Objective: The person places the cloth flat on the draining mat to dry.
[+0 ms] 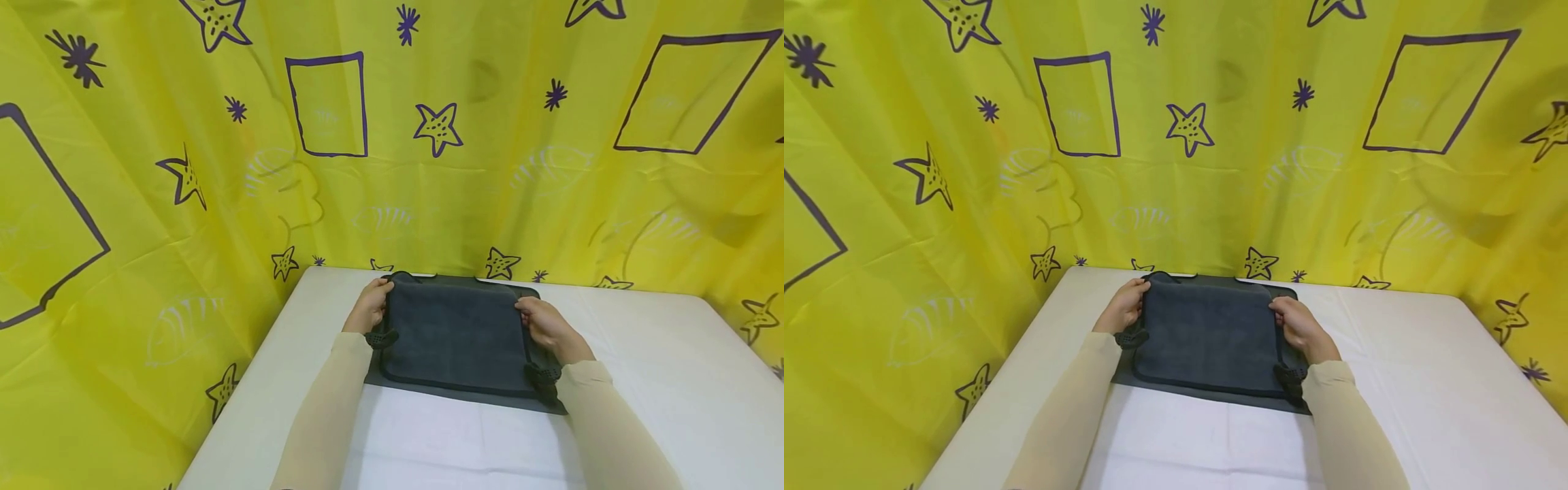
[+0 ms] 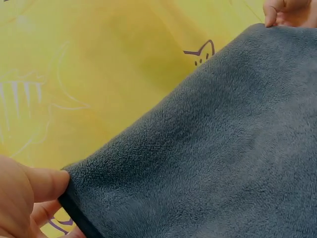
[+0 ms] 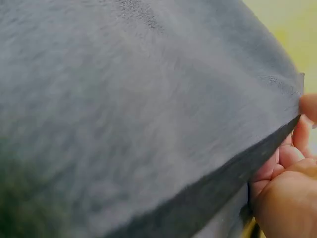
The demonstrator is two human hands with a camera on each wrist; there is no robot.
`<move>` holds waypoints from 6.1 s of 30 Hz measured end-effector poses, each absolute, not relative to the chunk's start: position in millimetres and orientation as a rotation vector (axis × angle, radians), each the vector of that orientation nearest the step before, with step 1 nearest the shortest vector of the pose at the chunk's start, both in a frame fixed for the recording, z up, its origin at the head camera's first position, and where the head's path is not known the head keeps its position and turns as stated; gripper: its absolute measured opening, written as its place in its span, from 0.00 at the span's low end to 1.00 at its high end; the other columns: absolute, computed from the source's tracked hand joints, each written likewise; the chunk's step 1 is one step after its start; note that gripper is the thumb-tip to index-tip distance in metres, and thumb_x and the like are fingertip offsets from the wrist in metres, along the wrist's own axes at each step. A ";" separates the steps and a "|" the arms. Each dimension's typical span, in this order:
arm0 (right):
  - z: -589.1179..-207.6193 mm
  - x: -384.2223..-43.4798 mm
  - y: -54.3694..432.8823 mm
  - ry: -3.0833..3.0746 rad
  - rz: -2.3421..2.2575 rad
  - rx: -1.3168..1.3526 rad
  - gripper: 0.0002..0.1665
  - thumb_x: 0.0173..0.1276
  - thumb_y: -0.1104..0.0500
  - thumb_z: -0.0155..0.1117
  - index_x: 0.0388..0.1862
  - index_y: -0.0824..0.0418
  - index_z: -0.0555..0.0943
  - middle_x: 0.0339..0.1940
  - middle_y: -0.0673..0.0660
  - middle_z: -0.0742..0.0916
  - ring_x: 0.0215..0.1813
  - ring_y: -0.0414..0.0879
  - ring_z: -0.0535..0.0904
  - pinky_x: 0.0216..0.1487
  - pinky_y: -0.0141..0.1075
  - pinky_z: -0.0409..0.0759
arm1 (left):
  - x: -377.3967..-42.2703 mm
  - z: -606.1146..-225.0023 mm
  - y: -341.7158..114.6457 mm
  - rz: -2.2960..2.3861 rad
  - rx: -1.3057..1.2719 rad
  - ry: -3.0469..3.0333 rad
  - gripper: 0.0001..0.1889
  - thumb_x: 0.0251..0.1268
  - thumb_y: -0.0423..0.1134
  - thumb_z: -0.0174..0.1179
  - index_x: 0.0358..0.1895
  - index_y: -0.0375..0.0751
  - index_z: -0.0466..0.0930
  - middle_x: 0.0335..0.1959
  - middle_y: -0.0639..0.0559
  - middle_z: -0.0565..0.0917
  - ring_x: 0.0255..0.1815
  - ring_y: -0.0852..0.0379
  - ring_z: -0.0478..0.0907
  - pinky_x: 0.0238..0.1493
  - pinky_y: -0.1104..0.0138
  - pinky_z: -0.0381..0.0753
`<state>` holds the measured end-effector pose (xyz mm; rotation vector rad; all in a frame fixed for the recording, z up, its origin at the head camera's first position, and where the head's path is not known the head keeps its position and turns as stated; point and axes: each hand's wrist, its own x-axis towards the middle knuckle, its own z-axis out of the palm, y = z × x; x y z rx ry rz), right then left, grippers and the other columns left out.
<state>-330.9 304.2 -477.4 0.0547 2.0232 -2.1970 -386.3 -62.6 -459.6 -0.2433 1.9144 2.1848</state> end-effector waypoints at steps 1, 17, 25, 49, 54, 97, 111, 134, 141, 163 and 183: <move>-476.9 -331.3 303.9 2.026 -2.183 0.063 0.15 0.80 0.66 0.47 0.33 0.52 0.76 0.32 0.43 0.72 0.35 0.36 0.67 0.39 0.27 0.69 | -385.9 -459.5 -62.3 2.169 -0.245 1.931 0.15 0.81 0.40 0.52 0.63 0.39 0.73 0.61 0.44 0.74 0.55 0.50 0.71 0.59 0.59 0.70; -461.8 -338.5 299.1 1.865 -2.113 0.269 0.16 0.85 0.49 0.46 0.36 0.46 0.78 0.26 0.40 0.76 0.34 0.37 0.68 0.42 0.30 0.66 | -393.2 -451.9 -54.4 2.081 -0.357 1.920 0.26 0.80 0.45 0.53 0.76 0.45 0.68 0.80 0.42 0.63 0.80 0.43 0.61 0.79 0.50 0.60; -460.2 -341.5 295.8 1.878 -2.152 0.299 0.13 0.83 0.59 0.50 0.43 0.44 0.79 0.29 0.41 0.79 0.33 0.36 0.70 0.40 0.30 0.67 | -395.3 -449.3 -52.7 2.172 -0.381 1.820 0.24 0.79 0.38 0.54 0.75 0.46 0.69 0.81 0.42 0.62 0.81 0.43 0.60 0.80 0.52 0.59; -453.7 -340.1 294.1 1.893 -2.088 0.408 0.18 0.82 0.56 0.50 0.28 0.55 0.75 0.20 0.43 0.77 0.26 0.36 0.70 0.33 0.27 0.69 | -390.5 -456.7 -55.4 2.043 -0.229 1.998 0.32 0.75 0.37 0.59 0.79 0.48 0.61 0.82 0.39 0.57 0.79 0.38 0.62 0.77 0.46 0.63; -458.9 -341.5 295.8 1.922 -2.076 0.353 0.16 0.82 0.57 0.50 0.30 0.55 0.75 0.21 0.44 0.79 0.27 0.36 0.72 0.34 0.27 0.70 | -385.0 -461.5 -56.9 1.898 -0.092 2.214 0.32 0.73 0.37 0.60 0.78 0.48 0.63 0.82 0.39 0.56 0.76 0.35 0.66 0.74 0.43 0.65; -440.5 -229.1 297.4 2.540 -0.905 -0.389 0.21 0.61 0.52 0.77 0.39 0.61 0.75 0.20 0.49 0.77 0.24 0.43 0.72 0.26 0.34 0.67 | -327.1 -440.4 -104.1 0.921 0.580 2.322 0.04 0.65 0.39 0.70 0.36 0.45 0.85 0.20 0.56 0.73 0.18 0.58 0.68 0.18 0.70 0.63; -433.3 -232.0 308.2 2.540 -0.979 -0.617 0.04 0.68 0.64 0.64 0.41 0.60 0.81 0.28 0.49 0.81 0.29 0.38 0.76 0.30 0.34 0.76 | -328.0 -429.2 -109.2 1.080 0.584 2.368 0.04 0.68 0.34 0.66 0.39 0.40 0.89 0.24 0.55 0.81 0.21 0.60 0.77 0.23 0.70 0.72; -433.7 -230.8 314.5 2.393 -1.004 -0.612 0.05 0.70 0.62 0.63 0.42 0.61 0.83 0.28 0.49 0.79 0.29 0.39 0.75 0.30 0.33 0.73 | -329.0 -437.8 -113.4 0.949 0.539 2.330 0.10 0.69 0.29 0.60 0.36 0.39 0.92 0.25 0.56 0.84 0.17 0.64 0.72 0.21 0.73 0.68; -438.4 -231.3 314.4 2.370 -0.994 -0.586 0.04 0.71 0.61 0.63 0.41 0.60 0.83 0.26 0.49 0.78 0.28 0.40 0.74 0.29 0.33 0.70 | -327.5 -437.5 -114.1 0.923 0.544 2.332 0.09 0.69 0.28 0.60 0.36 0.39 0.92 0.23 0.56 0.84 0.17 0.63 0.72 0.21 0.73 0.68; -443.1 -234.8 307.0 2.707 -0.939 -0.615 0.19 0.73 0.52 0.66 0.55 0.64 0.82 0.29 0.48 0.81 0.30 0.34 0.71 0.30 0.31 0.71 | -333.3 -441.4 -111.0 0.861 0.750 2.551 0.13 0.63 0.37 0.72 0.50 0.49 0.87 0.24 0.53 0.80 0.24 0.59 0.73 0.29 0.68 0.72; -461.1 -244.6 295.9 2.753 -0.876 -0.457 0.44 0.65 0.47 0.73 0.74 0.65 0.71 0.23 0.49 0.72 0.25 0.40 0.65 0.26 0.32 0.64 | -328.4 -445.2 -104.5 0.688 0.591 2.671 0.40 0.54 0.44 0.79 0.73 0.50 0.73 0.71 0.37 0.76 0.72 0.41 0.72 0.71 0.48 0.72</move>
